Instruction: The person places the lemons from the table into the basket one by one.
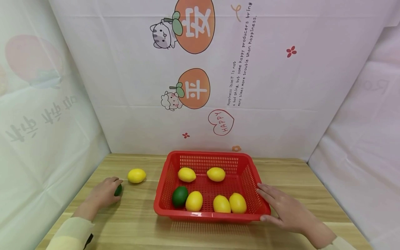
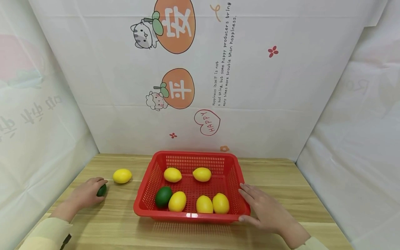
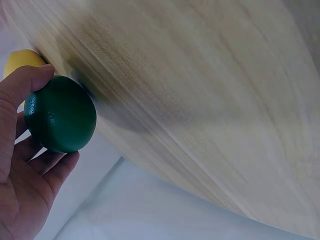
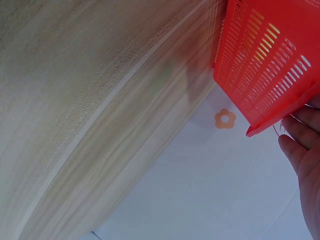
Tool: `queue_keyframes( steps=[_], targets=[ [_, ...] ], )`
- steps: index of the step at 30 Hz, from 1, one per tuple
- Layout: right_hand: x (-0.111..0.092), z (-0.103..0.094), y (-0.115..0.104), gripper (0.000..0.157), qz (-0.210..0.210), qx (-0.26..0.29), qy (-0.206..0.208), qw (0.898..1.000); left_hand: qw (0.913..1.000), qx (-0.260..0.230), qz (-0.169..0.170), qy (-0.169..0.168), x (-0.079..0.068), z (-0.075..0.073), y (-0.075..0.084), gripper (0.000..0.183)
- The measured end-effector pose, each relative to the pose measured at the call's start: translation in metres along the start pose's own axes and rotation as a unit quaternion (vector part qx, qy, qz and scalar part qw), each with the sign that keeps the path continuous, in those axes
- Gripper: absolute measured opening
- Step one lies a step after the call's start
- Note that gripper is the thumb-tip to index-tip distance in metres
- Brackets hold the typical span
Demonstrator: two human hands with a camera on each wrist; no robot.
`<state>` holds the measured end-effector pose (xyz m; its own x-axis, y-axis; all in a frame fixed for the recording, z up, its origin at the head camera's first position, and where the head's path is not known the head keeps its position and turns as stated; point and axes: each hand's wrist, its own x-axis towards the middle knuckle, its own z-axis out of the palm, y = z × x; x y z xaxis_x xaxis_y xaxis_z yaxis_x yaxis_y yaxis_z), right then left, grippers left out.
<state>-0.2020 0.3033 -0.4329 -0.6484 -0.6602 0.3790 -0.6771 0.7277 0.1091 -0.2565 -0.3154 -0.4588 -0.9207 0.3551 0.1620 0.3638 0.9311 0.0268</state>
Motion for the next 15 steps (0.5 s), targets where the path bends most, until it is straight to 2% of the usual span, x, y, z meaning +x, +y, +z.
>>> queue_keyframes(
  steps=[15],
  targets=[
    [0.002, -0.0042, -0.0021, 0.075, -0.007, -0.001, 0.01, 1.0, 0.9999, -0.006, -0.004, 0.009, 0.0005, -0.0032, -0.0017, 0.054]
  ],
)
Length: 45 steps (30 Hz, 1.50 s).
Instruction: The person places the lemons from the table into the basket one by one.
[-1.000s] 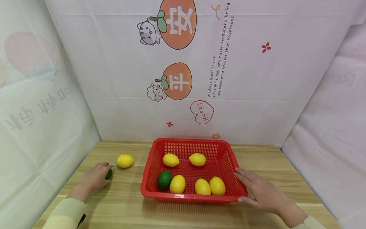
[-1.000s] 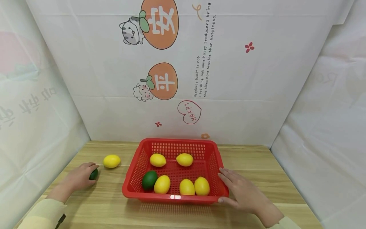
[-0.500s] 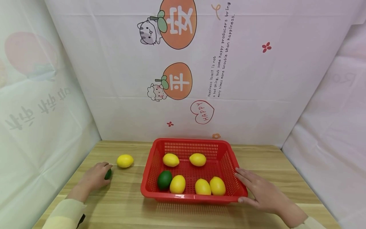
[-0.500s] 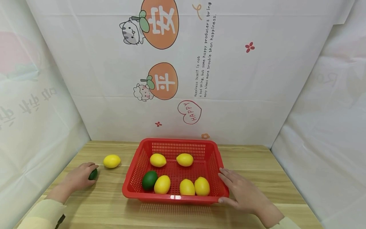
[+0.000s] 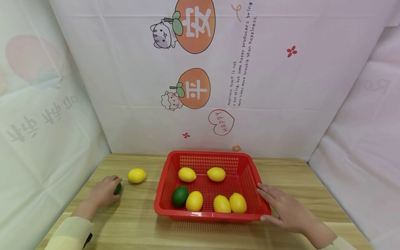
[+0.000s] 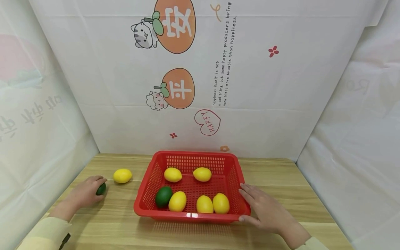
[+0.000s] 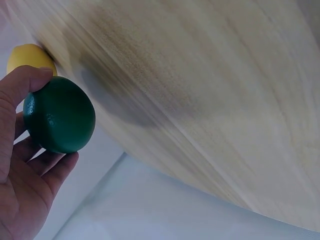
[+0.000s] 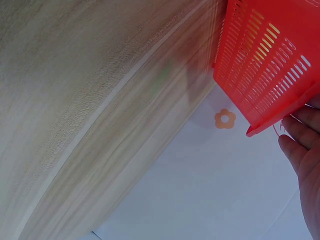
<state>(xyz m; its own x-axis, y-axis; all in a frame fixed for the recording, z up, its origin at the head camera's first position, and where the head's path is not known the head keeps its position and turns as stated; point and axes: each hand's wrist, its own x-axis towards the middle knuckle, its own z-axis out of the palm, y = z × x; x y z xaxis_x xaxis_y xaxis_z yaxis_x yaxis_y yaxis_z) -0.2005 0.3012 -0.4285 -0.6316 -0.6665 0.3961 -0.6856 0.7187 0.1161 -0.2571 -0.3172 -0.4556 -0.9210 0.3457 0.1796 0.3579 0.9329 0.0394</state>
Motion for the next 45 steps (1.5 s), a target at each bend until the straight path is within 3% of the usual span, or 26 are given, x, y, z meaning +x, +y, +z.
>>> queue_keyframes(
  steps=[22, 45],
  targets=[
    [-0.001, 0.002, 0.002, 0.074, -0.014, -0.001, 0.015, 1.0, 0.9998, 0.007, 0.004, 0.016, 0.002, -0.012, 0.005, 0.055],
    [-0.002, 0.004, 0.004, 0.074, -0.007, -0.001, 0.002, 1.0, 0.9965, 0.043, 0.048, 0.054, 0.015, -0.034, 0.012, 0.059]
  ],
)
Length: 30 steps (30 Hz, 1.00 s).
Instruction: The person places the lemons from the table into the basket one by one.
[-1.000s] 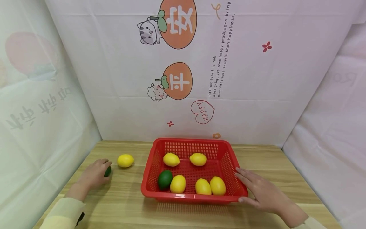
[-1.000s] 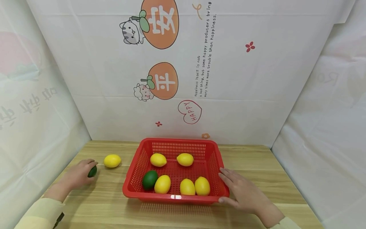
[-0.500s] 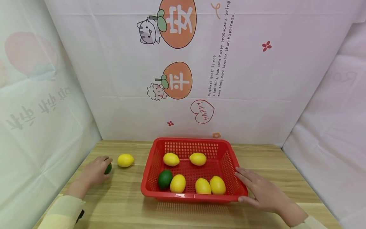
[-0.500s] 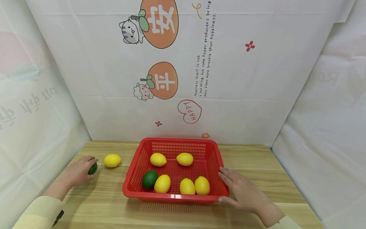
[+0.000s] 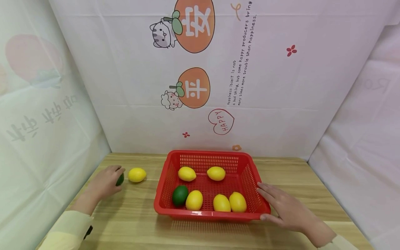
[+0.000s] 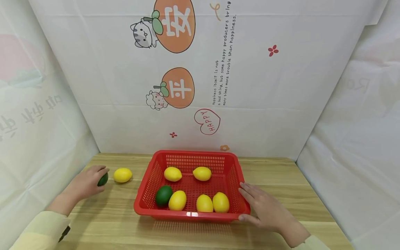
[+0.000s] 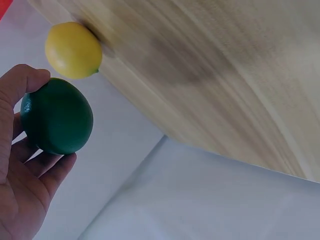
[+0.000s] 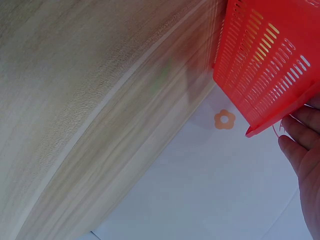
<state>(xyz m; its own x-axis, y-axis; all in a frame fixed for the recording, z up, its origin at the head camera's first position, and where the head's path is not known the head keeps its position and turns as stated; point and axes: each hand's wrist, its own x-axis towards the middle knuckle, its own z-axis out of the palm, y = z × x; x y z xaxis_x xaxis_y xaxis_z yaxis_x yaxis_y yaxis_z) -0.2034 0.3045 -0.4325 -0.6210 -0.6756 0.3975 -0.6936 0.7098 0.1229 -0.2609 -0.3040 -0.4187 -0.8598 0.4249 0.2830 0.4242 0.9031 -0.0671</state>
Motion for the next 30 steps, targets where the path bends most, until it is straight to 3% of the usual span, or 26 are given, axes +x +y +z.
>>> queue_keyframes(
  steps=[11, 19, 30],
  targets=[
    [0.0, 0.0, 0.0, 0.075, 0.009, 0.002, -0.01, 1.0, 0.9996, 0.016, 0.021, 0.013, 0.008, -0.009, 0.007, 0.057],
    [-0.001, 0.0, -0.001, 0.075, 0.009, -0.001, -0.008, 1.0, 0.9969, 0.031, 0.053, 0.049, 0.015, -0.016, 0.016, 0.057],
    [0.0, -0.001, -0.001, 0.075, 0.003, -0.003, 0.003, 1.0, 0.9963, 0.032, 0.065, 0.047, 0.028, -0.023, 0.028, 0.058]
  ],
)
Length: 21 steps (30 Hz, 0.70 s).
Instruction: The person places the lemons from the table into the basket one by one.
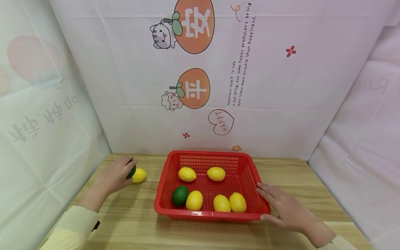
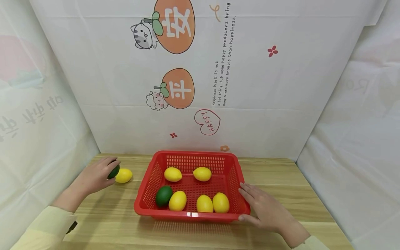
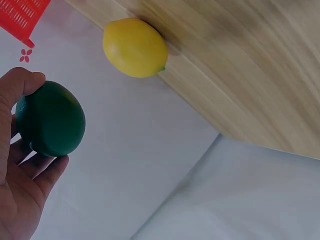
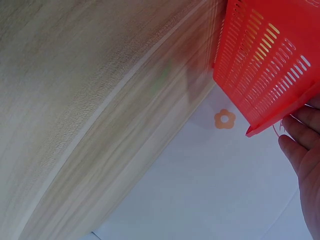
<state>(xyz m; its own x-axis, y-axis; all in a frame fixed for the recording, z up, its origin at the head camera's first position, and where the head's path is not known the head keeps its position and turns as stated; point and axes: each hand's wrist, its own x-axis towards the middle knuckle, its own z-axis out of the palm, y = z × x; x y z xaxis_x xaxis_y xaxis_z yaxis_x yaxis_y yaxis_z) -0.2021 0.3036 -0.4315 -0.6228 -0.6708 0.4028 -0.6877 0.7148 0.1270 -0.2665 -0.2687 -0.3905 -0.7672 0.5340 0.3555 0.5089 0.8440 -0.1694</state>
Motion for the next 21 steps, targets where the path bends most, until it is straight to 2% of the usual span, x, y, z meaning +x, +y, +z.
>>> queue_keyframes(
  steps=[8, 21],
  targets=[
    [-0.001, 0.0, -0.001, 0.076, 0.005, 0.003, -0.009, 1.0, 0.9999, 0.002, 0.011, 0.008, 0.009, -0.006, 0.008, 0.057],
    [0.0, -0.001, -0.001, 0.076, 0.011, 0.004, -0.012, 1.0, 0.9983, 0.014, 0.049, 0.031, 0.022, -0.012, 0.015, 0.057]
  ],
)
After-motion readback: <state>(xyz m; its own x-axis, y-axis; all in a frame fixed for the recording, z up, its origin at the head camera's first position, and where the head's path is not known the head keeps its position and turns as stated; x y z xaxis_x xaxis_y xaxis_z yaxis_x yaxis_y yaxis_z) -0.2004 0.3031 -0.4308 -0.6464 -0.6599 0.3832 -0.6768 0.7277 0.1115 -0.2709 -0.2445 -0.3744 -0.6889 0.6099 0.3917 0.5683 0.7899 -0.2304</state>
